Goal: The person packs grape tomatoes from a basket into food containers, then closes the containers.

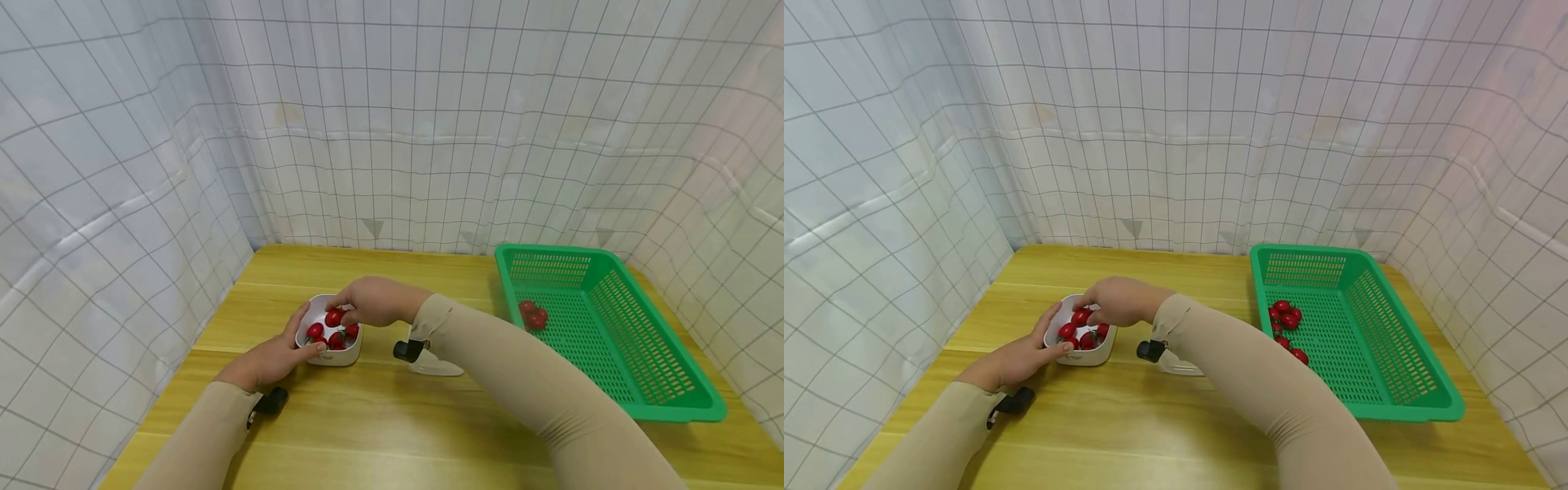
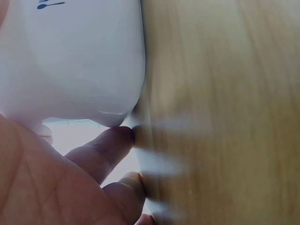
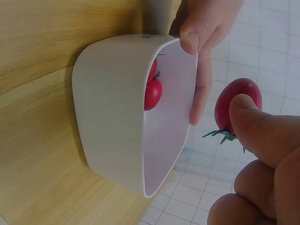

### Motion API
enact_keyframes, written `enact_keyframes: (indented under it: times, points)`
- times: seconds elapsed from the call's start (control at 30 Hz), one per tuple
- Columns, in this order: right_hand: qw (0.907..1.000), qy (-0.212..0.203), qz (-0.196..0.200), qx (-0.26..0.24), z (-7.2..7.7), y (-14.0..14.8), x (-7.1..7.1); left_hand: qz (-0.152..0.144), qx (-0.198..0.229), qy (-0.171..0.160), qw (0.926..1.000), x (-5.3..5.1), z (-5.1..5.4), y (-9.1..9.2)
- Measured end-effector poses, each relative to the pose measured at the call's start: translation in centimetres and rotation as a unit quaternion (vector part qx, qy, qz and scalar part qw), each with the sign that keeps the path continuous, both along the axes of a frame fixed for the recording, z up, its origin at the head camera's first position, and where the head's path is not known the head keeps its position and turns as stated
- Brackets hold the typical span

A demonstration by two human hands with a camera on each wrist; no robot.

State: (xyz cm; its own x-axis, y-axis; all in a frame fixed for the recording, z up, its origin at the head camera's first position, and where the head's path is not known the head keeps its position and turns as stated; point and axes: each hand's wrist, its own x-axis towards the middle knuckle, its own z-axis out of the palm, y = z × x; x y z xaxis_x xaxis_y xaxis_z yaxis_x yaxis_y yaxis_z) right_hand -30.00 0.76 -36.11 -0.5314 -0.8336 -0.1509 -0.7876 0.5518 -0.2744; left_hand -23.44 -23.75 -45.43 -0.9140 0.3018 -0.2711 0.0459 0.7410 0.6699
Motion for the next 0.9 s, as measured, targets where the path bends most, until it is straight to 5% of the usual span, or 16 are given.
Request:
enact_keyframes:
  times: [0.67,0.9]
  points:
    - [0.9999,-0.009,-0.004,-0.004,0.2,0.3,0.3,-0.004,0.000,-0.003,1.0000,0.0,0.3,0.2]
    - [0.9969,-0.046,-0.044,-0.047,2.9,2.9,-0.2,0.001,0.010,-0.011,0.9999,0.3,0.4,0.1]
